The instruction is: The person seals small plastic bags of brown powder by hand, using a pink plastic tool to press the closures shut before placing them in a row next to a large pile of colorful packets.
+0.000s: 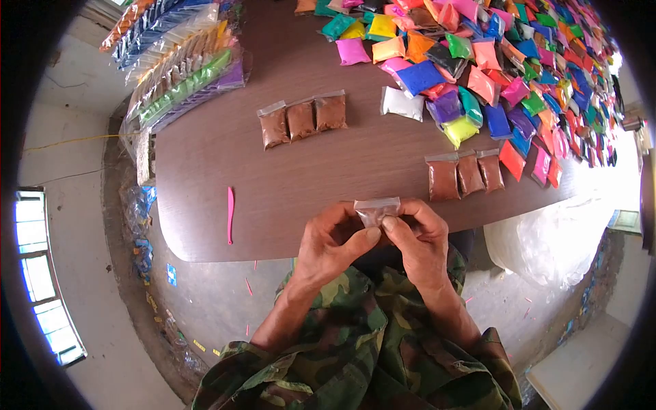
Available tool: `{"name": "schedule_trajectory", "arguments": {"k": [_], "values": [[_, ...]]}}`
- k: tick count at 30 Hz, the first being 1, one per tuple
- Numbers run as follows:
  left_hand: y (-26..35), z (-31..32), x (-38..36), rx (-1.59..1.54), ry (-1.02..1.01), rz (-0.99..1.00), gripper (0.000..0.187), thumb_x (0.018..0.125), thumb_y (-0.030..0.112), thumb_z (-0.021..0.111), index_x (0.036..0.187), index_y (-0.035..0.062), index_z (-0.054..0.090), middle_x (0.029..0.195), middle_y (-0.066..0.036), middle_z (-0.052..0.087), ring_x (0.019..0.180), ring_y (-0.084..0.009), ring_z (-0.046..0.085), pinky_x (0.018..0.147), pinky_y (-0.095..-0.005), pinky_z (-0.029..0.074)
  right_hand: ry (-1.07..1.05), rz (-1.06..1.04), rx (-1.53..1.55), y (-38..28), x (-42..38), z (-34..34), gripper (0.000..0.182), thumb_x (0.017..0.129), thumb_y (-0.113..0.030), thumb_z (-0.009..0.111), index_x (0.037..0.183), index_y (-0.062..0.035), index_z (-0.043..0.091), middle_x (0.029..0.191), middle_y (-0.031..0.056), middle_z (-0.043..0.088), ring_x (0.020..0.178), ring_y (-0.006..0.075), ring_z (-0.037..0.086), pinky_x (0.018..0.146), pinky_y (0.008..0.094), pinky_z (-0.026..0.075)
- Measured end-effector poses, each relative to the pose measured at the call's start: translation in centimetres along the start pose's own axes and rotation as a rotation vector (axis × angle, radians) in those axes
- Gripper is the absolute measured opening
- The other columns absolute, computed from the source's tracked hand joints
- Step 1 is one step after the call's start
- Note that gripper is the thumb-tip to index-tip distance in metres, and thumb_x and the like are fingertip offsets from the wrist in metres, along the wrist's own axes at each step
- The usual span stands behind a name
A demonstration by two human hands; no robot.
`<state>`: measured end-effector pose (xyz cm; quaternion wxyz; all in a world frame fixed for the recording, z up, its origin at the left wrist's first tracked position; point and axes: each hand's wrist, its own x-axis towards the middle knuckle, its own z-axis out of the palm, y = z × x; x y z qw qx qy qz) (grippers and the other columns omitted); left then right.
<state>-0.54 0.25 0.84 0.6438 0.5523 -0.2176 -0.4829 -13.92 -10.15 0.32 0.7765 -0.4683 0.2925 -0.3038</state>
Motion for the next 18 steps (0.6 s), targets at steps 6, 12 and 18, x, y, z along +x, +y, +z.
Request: {"name": "schedule_trajectory", "arguments": {"k": [6,12,18], "values": [[-0.5,-0.6,-0.2,0.178,0.029,0.012,0.029,0.096,0.011,0.076,0.118,-0.0051,0.067,0.096,-0.003,0.073,0.089,-0.0089,0.066,0.081,-0.0259,0.055,-0.018,0.010,-0.185,-0.3,0.1,-0.5,0.016,0.102,-0.008,0.065,0.111,0.0055,0.068,0.088,-0.0030,0.065,0.077,0.0024,0.055,0.067,0.0202,0.046],[0.5,1.0,-0.3,0.132,0.051,0.019,0.022,0.097,0.014,0.075,0.111,-0.0032,0.070,0.093,-0.002,0.072,0.085,-0.0063,0.061,0.075,-0.0249,0.051,0.059,-0.021,-0.140,0.5,0.0,-0.5,0.013,0.103,-0.006,0.063,0.109,0.0037,0.069,0.089,-0.0026,0.066,0.079,0.0028,0.056,0.069,0.0207,0.047],[-0.7,0.1,-0.2,0.162,0.050,0.016,0.018,0.100,0.014,0.071,0.105,-0.0026,0.071,0.090,0.000,0.070,0.084,-0.0059,0.059,0.075,-0.0254,0.050,0.065,-0.083,-0.129,1.2,-0.3,-0.6,0.015,0.103,-0.007,0.064,0.114,0.0035,0.069,0.094,-0.0019,0.067,0.081,0.0030,0.057,0.071,0.0207,0.048]]}}
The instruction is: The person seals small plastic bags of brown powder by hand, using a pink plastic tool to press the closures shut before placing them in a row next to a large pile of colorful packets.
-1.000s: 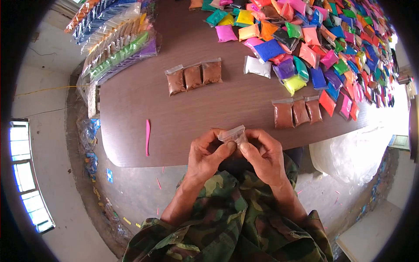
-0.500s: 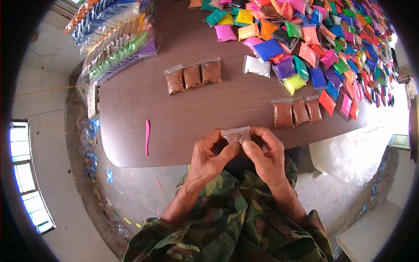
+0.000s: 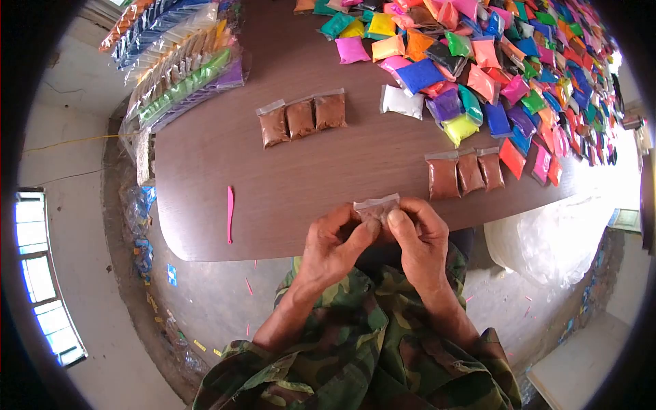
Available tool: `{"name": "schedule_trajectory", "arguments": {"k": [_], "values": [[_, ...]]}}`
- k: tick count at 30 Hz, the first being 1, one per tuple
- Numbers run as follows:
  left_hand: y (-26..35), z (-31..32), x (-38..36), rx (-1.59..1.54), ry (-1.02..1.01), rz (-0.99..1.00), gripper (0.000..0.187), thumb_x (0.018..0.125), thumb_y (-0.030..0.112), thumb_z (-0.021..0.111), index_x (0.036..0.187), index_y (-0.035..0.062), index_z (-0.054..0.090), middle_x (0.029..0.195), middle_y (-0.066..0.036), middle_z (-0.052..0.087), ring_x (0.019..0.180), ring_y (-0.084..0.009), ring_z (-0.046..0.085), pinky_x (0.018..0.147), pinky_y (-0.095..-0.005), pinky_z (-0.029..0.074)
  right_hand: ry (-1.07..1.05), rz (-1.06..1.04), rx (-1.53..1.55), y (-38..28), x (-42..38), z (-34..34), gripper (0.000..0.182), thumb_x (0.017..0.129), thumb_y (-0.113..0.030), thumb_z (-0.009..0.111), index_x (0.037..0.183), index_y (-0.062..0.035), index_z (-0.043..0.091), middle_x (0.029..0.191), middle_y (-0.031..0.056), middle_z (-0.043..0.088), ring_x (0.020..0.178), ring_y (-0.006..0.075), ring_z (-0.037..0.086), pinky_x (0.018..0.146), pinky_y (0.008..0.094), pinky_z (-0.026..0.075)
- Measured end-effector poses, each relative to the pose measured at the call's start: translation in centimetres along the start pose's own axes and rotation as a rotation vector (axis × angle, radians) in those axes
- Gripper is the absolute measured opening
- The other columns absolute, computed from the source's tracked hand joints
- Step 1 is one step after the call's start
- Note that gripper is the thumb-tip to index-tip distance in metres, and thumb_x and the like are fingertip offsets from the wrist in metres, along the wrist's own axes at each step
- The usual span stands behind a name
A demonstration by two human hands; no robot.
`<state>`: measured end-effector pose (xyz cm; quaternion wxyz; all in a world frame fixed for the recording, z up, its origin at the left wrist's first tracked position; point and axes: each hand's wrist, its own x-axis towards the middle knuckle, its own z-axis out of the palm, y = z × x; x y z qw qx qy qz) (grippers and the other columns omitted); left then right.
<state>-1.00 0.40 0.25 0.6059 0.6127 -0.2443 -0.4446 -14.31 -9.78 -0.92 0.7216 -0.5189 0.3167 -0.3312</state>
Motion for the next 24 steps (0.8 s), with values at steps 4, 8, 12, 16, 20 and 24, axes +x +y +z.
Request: {"name": "schedule_trajectory", "arguments": {"k": [4,8,12,16,20,24], "values": [[-0.1,0.0,0.1,-0.021,0.024,0.051,0.016,0.100,0.014,0.070,0.103,-0.0020,0.072,0.089,0.001,0.070,0.085,-0.0059,0.058,0.075,-0.0251,0.050,-0.077,0.070,-0.030,-1.6,0.3,-0.1,0.019,0.103,-0.008,0.066,0.117,0.0044,0.068,0.096,-0.0012,0.067,0.083,0.0030,0.058,0.072,0.0206,0.049],[-0.3,-0.5,-0.1,0.052,-0.013,0.043,0.018,0.100,0.015,0.073,0.104,-0.0026,0.072,0.089,0.000,0.070,0.085,-0.0061,0.059,0.075,-0.0250,0.050,-0.078,0.134,0.031,-1.4,0.4,0.0,0.019,0.101,-0.006,0.068,0.116,0.0052,0.067,0.099,0.0013,0.069,0.087,0.0044,0.062,0.076,0.0215,0.052],[1.4,0.4,-0.2,0.045,-0.020,-0.019,0.020,0.097,0.016,0.075,0.102,-0.0028,0.070,0.086,0.001,0.068,0.082,-0.0058,0.058,0.071,-0.0247,0.048,-0.036,0.131,0.074,-0.6,0.4,-0.5,0.018,0.100,-0.003,0.067,0.116,0.0056,0.067,0.100,0.0028,0.070,0.091,0.0060,0.064,0.081,0.0227,0.054],[1.2,0.0,0.2,0.131,-0.017,-0.047,0.017,0.095,0.013,0.075,0.096,-0.0021,0.068,0.081,0.002,0.065,0.076,-0.0048,0.056,0.065,-0.0238,0.045,-0.025,0.074,0.049,-0.6,0.3,-0.2,0.021,0.100,-0.004,0.068,0.119,0.0055,0.065,0.102,0.0026,0.069,0.092,0.0061,0.064,0.081,0.0224,0.054],[-0.1,-0.3,0.4,0.134,0.012,-0.024,0.014,0.094,0.011,0.073,0.095,-0.0019,0.067,0.080,0.003,0.065,0.075,-0.0041,0.055,0.064,-0.0229,0.044,-0.057,0.094,0.019,-1.6,0.5,0.2,0.024,0.100,-0.005,0.069,0.121,0.0062,0.064,0.104,0.0030,0.069,0.092,0.0060,0.063,0.080,0.0228,0.053],[0.1,-0.1,0.2,0.040,0.006,0.026,0.017,0.096,0.013,0.074,0.096,-0.0027,0.069,0.083,0.001,0.068,0.077,-0.0046,0.058,0.067,-0.0227,0.047,-0.135,0.139,-0.012,-1.7,0.9,-0.6,0.023,0.100,-0.005,0.068,0.120,0.0071,0.064,0.104,0.0035,0.069,0.091,0.0063,0.063,0.080,0.0234,0.053]]}}
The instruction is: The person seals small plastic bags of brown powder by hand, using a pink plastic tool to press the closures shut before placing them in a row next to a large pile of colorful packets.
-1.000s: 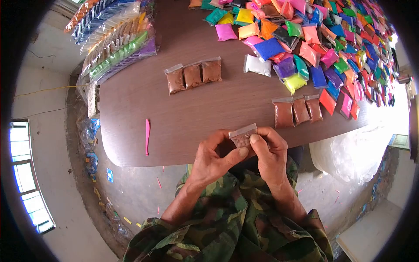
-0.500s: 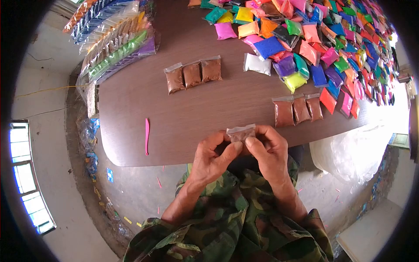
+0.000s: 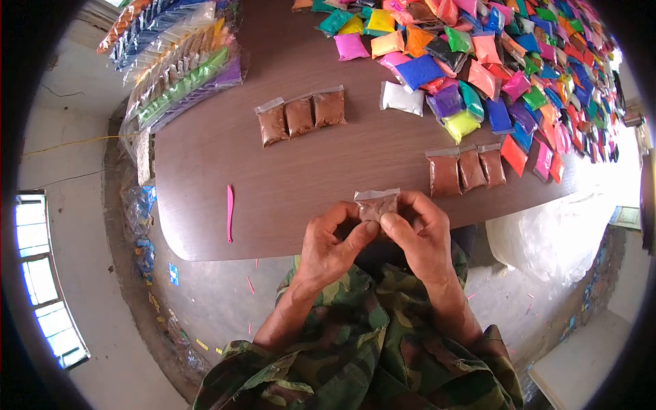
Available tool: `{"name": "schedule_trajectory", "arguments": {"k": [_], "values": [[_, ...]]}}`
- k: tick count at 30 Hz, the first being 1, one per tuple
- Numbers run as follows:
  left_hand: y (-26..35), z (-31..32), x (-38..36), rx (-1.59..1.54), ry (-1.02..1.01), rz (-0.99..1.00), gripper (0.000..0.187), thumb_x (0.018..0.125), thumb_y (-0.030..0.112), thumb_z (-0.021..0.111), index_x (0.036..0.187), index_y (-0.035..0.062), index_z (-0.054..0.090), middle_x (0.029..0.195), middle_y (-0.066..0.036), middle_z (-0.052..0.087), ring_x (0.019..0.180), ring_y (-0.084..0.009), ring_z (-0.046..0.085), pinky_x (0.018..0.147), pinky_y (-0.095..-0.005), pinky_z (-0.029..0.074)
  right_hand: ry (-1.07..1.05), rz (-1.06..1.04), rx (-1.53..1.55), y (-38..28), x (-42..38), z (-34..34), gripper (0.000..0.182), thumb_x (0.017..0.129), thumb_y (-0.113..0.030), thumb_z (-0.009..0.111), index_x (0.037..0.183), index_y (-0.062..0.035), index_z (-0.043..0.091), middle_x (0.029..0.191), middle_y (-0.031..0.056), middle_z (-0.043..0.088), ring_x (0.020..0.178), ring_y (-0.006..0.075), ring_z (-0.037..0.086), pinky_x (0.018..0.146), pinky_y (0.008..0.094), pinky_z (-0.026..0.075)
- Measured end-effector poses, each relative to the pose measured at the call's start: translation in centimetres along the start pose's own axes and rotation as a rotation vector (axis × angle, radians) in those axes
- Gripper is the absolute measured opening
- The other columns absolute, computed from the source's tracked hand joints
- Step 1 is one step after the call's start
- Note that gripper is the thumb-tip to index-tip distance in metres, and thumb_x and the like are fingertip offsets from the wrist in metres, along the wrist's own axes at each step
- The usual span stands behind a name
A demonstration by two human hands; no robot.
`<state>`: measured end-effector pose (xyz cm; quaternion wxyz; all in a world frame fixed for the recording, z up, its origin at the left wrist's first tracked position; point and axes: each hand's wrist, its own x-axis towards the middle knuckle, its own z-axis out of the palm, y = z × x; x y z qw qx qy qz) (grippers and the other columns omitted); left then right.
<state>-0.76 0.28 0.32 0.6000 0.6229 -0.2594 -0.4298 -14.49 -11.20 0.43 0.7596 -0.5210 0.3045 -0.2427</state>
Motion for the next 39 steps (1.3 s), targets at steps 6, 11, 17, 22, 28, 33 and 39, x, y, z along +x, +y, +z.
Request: {"name": "schedule_trajectory", "arguments": {"k": [6,11,17,22,28,33,39], "values": [[1.4,0.6,0.0,0.020,-0.019,-0.079,0.018,0.098,0.014,0.074,0.098,-0.0036,0.071,0.085,-0.001,0.071,0.081,-0.0055,0.061,0.071,-0.0240,0.050,0.122,-0.081,0.118,1.2,-0.1,0.3,0.022,0.101,-0.006,0.068,0.119,0.0065,0.063,0.103,0.0036,0.070,0.089,0.0064,0.062,0.078,0.0231,0.052],[0.8,0.1,0.1,0.095,-0.008,-0.077,0.016,0.097,0.013,0.075,0.097,-0.0029,0.071,0.084,0.000,0.071,0.079,-0.0059,0.061,0.070,-0.0248,0.051,0.092,-0.088,0.015,0.6,0.0,0.5,0.022,0.102,-0.009,0.067,0.118,0.0049,0.064,0.100,0.0019,0.068,0.086,0.0057,0.061,0.077,0.0227,0.051],[0.1,0.1,-0.1,0.075,-0.014,-0.004,0.020,0.095,0.015,0.077,0.102,-0.0028,0.071,0.089,-0.001,0.072,0.082,-0.0070,0.062,0.073,-0.0251,0.052,0.018,0.011,0.052,0.2,0.2,-0.4,0.015,0.102,-0.008,0.065,0.111,0.0040,0.066,0.095,0.0011,0.069,0.085,0.0054,0.061,0.078,0.0237,0.052],[1.0,-0.2,-0.1,0.094,-0.092,-0.035,0.026,0.095,0.016,0.078,0.109,-0.0035,0.071,0.097,-0.003,0.074,0.086,-0.0074,0.063,0.075,-0.0262,0.053,0.107,-0.023,0.149,0.7,-0.1,0.7,0.015,0.103,-0.008,0.064,0.110,0.0045,0.067,0.098,0.0026,0.071,0.088,0.0059,0.063,0.080,0.0233,0.052],[0.6,0.2,0.2,0.059,0.008,-0.069,0.017,0.098,0.012,0.074,0.103,-0.0041,0.070,0.088,-0.002,0.073,0.081,-0.0073,0.063,0.072,-0.0256,0.052,0.115,-0.135,0.074,1.3,-0.1,1.0,0.029,0.104,-0.010,0.066,0.128,0.0056,0.062,0.113,0.0058,0.069,0.098,0.0065,0.062,0.082,0.0225,0.052],[0.6,0.8,0.3,0.143,0.015,-0.056,0.017,0.099,0.012,0.073,0.102,-0.0045,0.069,0.084,-0.004,0.073,0.076,-0.0071,0.062,0.067,-0.0256,0.051,0.109,-0.002,0.026,0.7,-1.2,0.2,0.035,0.103,-0.011,0.068,0.132,0.0065,0.059,0.113,0.0053,0.069,0.098,0.0063,0.062,0.080,0.0225,0.053],[0.3,1.0,0.7,0.016,0.021,-0.062,0.030,0.100,0.022,0.076,0.111,-0.0058,0.068,0.084,-0.003,0.070,0.066,-0.0077,0.061,0.057,-0.0244,0.050,0.143,0.070,-0.007,0.1,-2.1,-0.8,0.033,0.103,-0.014,0.070,0.129,0.0051,0.062,0.107,0.0052,0.072,0.092,0.0068,0.067,0.071,0.0233,0.058]]}}
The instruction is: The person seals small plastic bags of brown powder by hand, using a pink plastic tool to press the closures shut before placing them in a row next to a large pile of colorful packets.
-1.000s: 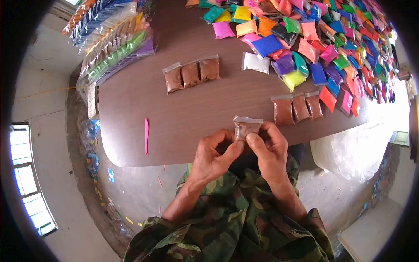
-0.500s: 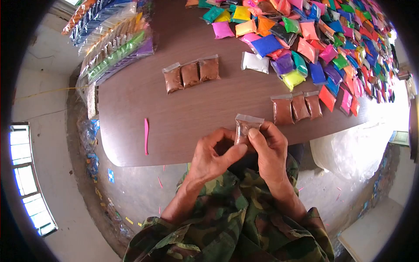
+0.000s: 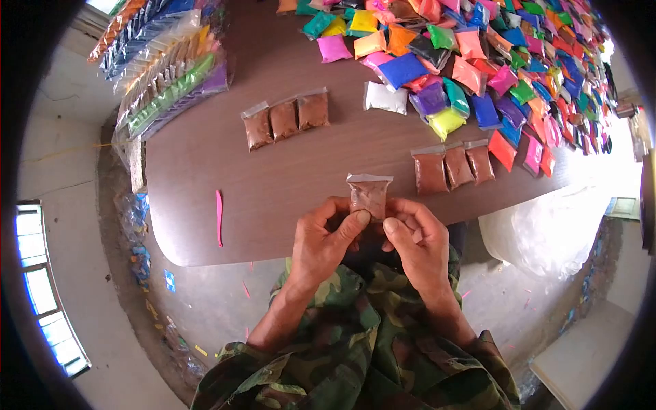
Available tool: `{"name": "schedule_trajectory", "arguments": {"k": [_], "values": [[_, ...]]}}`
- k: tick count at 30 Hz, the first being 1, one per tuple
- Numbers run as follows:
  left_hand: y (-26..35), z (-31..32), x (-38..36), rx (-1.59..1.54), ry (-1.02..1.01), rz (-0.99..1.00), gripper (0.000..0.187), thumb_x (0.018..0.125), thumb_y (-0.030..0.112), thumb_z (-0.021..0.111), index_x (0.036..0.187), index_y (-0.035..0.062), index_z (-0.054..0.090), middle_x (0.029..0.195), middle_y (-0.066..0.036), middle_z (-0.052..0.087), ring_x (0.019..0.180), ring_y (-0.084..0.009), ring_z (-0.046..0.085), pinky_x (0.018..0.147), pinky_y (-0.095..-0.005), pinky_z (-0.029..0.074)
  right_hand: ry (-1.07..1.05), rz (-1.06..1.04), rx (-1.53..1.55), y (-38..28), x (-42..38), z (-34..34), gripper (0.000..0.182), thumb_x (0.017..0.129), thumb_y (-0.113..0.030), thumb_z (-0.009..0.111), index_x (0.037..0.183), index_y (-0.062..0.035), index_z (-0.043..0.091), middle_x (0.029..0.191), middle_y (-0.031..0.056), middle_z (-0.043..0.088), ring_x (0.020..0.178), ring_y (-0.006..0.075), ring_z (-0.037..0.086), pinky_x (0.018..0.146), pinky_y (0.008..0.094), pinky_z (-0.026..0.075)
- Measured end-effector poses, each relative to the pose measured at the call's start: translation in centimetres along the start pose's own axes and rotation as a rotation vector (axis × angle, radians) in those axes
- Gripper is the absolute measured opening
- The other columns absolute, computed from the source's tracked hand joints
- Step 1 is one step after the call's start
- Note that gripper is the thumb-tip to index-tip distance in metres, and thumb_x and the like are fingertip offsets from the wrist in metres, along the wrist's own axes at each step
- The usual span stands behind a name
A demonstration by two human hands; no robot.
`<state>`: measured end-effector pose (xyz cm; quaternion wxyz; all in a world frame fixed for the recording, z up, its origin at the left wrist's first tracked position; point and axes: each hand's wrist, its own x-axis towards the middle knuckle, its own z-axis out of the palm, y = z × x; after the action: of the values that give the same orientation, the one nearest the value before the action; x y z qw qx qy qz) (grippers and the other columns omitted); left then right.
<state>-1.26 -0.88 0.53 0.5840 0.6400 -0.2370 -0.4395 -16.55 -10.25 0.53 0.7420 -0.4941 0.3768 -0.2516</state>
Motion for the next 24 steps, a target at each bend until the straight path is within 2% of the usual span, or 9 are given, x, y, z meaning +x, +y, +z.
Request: {"name": "schedule_trajectory", "arguments": {"k": [7,14,16,19,22,24], "values": [[0.8,1.5,0.0,-0.004,-0.042,-0.023,0.038,0.100,0.017,0.075,0.127,-0.0068,0.062,0.095,-0.008,0.076,0.074,-0.0077,0.064,0.062,-0.0237,0.054,0.085,-0.048,-0.029,0.8,-0.6,-0.9,0.026,0.103,-0.010,0.069,0.125,0.0040,0.065,0.098,0.0042,0.074,0.084,0.0066,0.068,0.067,0.0226,0.058],[0.2,2.4,-0.2,-0.054,-0.076,-0.055,0.025,0.098,0.015,0.077,0.112,-0.0042,0.067,0.088,-0.003,0.071,0.074,-0.0078,0.063,0.064,-0.0240,0.052,0.081,-0.108,-0.004,1.8,-0.7,-2.1,0.018,0.102,-0.005,0.068,0.118,0.0039,0.066,0.090,0.0003,0.070,0.076,0.0032,0.064,0.061,0.0203,0.052],[0.3,2.5,-0.3,-0.053,-0.055,-0.057,0.021,0.098,0.014,0.075,0.107,-0.0031,0.069,0.087,-0.002,0.070,0.074,-0.0076,0.062,0.064,-0.0238,0.050,0.053,-0.085,-0.047,1.7,-0.9,-2.1,0.018,0.102,-0.004,0.068,0.118,0.0038,0.066,0.092,0.0001,0.070,0.077,0.0025,0.062,0.062,0.0194,0.050],[-0.2,2.2,-0.3,-0.062,-0.032,-0.017,0.016,0.099,0.013,0.070,0.104,-0.0023,0.069,0.086,-0.002,0.070,0.075,-0.0070,0.061,0.064,-0.0237,0.049,0.039,-0.074,-0.045,1.2,-1.2,-1.5,0.020,0.101,-0.004,0.069,0.120,0.0035,0.065,0.096,-0.0001,0.070,0.080,0.0017,0.061,0.065,0.0186,0.049],[-0.1,1.8,-0.2,-0.016,-0.048,-0.043,0.024,0.097,0.018,0.069,0.112,-0.0012,0.069,0.095,-0.004,0.071,0.079,-0.0090,0.061,0.069,-0.0255,0.050,0.009,-0.071,0.015,0.5,-1.5,-1.2,0.024,0.100,-0.005,0.070,0.122,0.0033,0.065,0.100,-0.0007,0.069,0.084,0.0011,0.060,0.069,0.0187,0.049],[0.2,2.1,-0.6,0.018,-0.050,-0.024,0.020,0.098,0.016,0.070,0.108,-0.0020,0.069,0.090,-0.002,0.070,0.077,-0.0070,0.061,0.068,-0.0242,0.049,0.001,-0.072,0.054,0.2,-1.4,-1.0,0.022,0.100,-0.006,0.071,0.120,0.0031,0.066,0.098,-0.0013,0.069,0.083,0.0008,0.059,0.069,0.0189,0.048]]}}
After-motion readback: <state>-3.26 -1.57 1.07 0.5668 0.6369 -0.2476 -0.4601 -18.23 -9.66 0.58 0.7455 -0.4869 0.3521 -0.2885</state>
